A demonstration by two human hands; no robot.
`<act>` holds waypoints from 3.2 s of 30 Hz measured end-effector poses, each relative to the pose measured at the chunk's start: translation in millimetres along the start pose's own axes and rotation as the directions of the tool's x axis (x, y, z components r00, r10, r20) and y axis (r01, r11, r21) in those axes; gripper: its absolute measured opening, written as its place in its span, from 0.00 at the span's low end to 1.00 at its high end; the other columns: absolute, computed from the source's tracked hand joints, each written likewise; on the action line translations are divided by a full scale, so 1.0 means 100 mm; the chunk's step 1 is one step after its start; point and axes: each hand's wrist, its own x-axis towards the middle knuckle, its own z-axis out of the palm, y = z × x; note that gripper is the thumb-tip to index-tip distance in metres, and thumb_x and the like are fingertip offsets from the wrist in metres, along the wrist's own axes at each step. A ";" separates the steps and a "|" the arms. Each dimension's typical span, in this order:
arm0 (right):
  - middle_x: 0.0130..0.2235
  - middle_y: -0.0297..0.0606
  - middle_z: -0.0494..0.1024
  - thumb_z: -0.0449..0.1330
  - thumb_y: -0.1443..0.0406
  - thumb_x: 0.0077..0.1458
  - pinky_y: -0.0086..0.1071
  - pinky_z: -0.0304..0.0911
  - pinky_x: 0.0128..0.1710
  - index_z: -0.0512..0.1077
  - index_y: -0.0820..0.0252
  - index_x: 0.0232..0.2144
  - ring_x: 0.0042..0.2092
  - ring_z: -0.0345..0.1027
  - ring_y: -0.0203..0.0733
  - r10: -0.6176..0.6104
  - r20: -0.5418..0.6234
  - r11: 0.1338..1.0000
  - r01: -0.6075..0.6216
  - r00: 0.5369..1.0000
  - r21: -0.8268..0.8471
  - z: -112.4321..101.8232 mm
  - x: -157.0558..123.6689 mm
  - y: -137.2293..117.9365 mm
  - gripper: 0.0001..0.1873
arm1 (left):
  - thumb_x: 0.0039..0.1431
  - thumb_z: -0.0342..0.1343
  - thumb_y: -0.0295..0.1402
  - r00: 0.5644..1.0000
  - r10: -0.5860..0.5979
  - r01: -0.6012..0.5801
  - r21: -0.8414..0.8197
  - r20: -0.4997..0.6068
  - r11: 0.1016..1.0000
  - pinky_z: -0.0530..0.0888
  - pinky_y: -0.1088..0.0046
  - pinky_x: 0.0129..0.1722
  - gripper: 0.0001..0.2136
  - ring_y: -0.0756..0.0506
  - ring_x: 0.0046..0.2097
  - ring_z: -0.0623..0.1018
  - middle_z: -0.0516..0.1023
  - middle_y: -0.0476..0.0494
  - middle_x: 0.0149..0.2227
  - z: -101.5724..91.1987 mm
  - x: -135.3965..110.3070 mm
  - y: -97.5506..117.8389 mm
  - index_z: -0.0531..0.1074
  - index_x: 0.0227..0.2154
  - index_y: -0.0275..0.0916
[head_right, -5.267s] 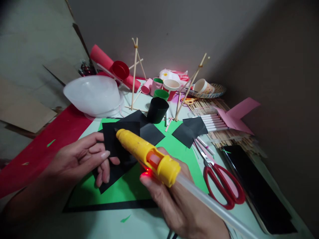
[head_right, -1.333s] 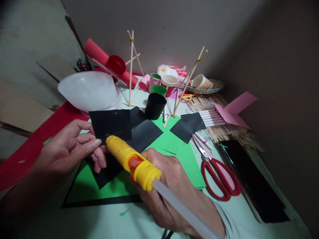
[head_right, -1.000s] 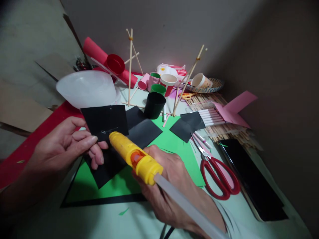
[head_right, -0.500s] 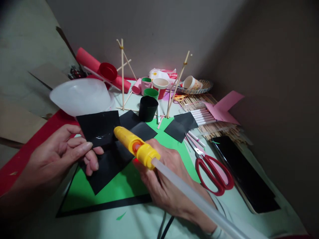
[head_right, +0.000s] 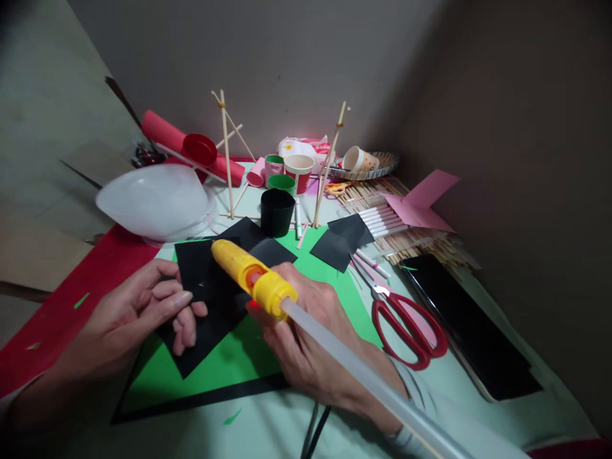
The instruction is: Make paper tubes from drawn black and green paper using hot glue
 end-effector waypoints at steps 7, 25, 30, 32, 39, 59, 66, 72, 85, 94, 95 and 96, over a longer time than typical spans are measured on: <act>0.34 0.39 0.75 0.47 0.68 0.68 0.35 0.66 0.30 0.67 0.55 0.30 0.32 0.68 0.42 -0.070 0.029 0.993 0.067 0.997 0.101 0.03 -0.02 -0.01 0.14 | 0.63 0.58 0.35 1.000 -0.006 0.006 -0.025 0.021 1.000 0.73 0.75 0.21 0.11 0.50 0.19 0.76 0.79 0.54 0.23 0.02 0.02 -0.03 0.61 0.41 0.42; 0.30 0.28 0.64 0.55 0.69 0.64 0.29 0.51 0.26 0.57 0.55 0.31 0.26 0.56 0.31 -0.081 0.078 0.955 0.055 0.994 0.292 0.19 -0.07 0.05 0.11 | 0.67 0.55 0.35 0.993 0.083 -0.081 -0.034 0.081 0.996 0.73 0.76 0.23 0.08 0.49 0.20 0.78 0.79 0.53 0.21 -0.08 0.09 -0.13 0.60 0.40 0.43; 0.29 0.32 0.70 0.58 0.63 0.64 0.32 0.54 0.25 0.64 0.55 0.28 0.26 0.59 0.35 0.060 0.141 0.909 -0.112 0.988 0.402 0.15 -0.07 0.03 0.11 | 0.65 0.56 0.35 0.994 0.107 -0.106 -0.025 0.020 0.994 0.73 0.76 0.23 0.09 0.49 0.21 0.78 0.79 0.52 0.21 -0.11 0.10 -0.06 0.59 0.39 0.43; 0.26 0.34 0.72 0.60 0.56 0.65 0.32 0.55 0.23 0.72 0.55 0.30 0.25 0.61 0.37 0.225 0.197 0.778 -0.298 0.954 0.553 0.13 -0.07 0.06 0.13 | 0.64 0.57 0.35 0.994 0.110 -0.110 -0.032 0.007 0.993 0.74 0.75 0.23 0.11 0.48 0.20 0.78 0.80 0.51 0.22 -0.14 0.14 -0.03 0.58 0.39 0.43; 0.29 0.41 0.83 0.54 0.47 0.66 0.27 0.54 0.17 0.77 0.58 0.39 0.17 0.61 0.32 0.415 0.387 0.072 -0.454 0.823 0.888 0.14 0.09 0.15 0.23 | 0.57 0.63 0.31 0.986 0.031 -0.070 -0.236 -0.163 0.969 0.74 0.78 0.21 0.12 0.50 0.23 0.78 0.82 0.45 0.29 -0.25 0.28 -0.02 0.66 0.39 0.37; 0.32 0.43 0.82 0.49 0.44 0.70 0.25 0.70 0.28 0.79 0.66 0.33 0.27 0.75 0.33 0.293 0.779 -0.146 -0.779 0.554 0.609 0.20 -0.25 0.21 0.34 | 0.55 0.66 0.32 0.979 0.028 -0.075 -0.234 -0.200 0.969 0.73 0.82 0.22 0.08 0.52 0.25 0.76 0.84 0.44 0.32 -0.31 0.21 0.02 0.72 0.33 0.37; 0.28 0.39 0.77 0.50 0.43 0.69 0.31 0.67 0.30 0.73 0.61 0.29 0.28 0.72 0.38 0.431 0.613 0.560 -0.729 0.662 0.394 -0.16 -0.40 0.26 0.31 | 0.50 0.70 0.37 0.989 -0.060 0.023 -0.254 -0.137 0.967 0.73 0.81 0.19 0.14 0.51 0.24 0.75 0.82 0.46 0.30 -0.25 0.18 0.06 0.72 0.35 0.39; 0.27 0.35 0.74 0.54 0.60 0.70 0.31 0.52 0.26 0.73 0.60 0.39 0.24 0.61 0.36 0.252 0.077 0.950 -0.231 0.965 -0.208 -0.47 -0.07 0.25 0.12 | 0.47 0.70 0.38 0.991 -0.089 0.063 -0.248 -0.096 0.967 0.72 0.79 0.17 0.19 0.49 0.22 0.75 0.83 0.42 0.29 -0.20 0.16 0.05 0.68 0.38 0.39; 0.51 0.52 0.75 0.57 0.71 0.65 0.40 0.69 0.39 0.75 0.59 0.39 0.42 0.72 0.48 -0.105 -0.147 0.950 0.055 0.984 -0.309 0.13 0.71 0.84 0.07 | 0.60 0.62 0.36 0.998 -0.022 0.032 -0.186 0.058 0.982 0.75 0.77 0.19 0.16 0.49 0.22 0.78 0.83 0.46 0.29 -0.19 0.11 -0.01 0.59 0.43 0.41; 0.43 0.42 0.81 0.62 0.78 0.59 0.37 0.71 0.40 0.74 0.62 0.45 0.42 0.76 0.44 -0.402 -0.292 0.916 0.387 0.868 -0.110 -0.14 0.19 0.07 0.13 | 0.63 0.56 0.31 0.994 -0.094 0.104 -0.241 0.056 0.965 0.73 0.80 0.18 0.09 0.51 0.19 0.77 0.81 0.52 0.24 -0.03 -0.02 0.11 0.64 0.44 0.41; 0.42 0.43 0.81 0.62 0.79 0.59 0.36 0.71 0.38 0.74 0.63 0.45 0.41 0.76 0.44 -0.413 -0.279 0.911 0.396 0.867 -0.117 -0.12 0.17 0.05 0.13 | 0.63 0.56 0.30 0.994 -0.090 0.102 -0.234 0.065 0.967 0.73 0.81 0.18 0.09 0.51 0.18 0.77 0.80 0.53 0.23 -0.02 -0.03 0.11 0.64 0.44 0.40; 0.42 0.43 0.81 0.61 0.79 0.59 0.36 0.71 0.38 0.75 0.63 0.44 0.41 0.75 0.44 -0.422 -0.274 0.907 0.399 0.864 -0.135 -0.10 0.15 0.03 0.13 | 0.64 0.55 0.30 0.994 -0.086 0.100 -0.223 0.069 0.970 0.73 0.81 0.18 0.09 0.51 0.18 0.76 0.79 0.54 0.22 -0.01 -0.03 0.10 0.64 0.45 0.40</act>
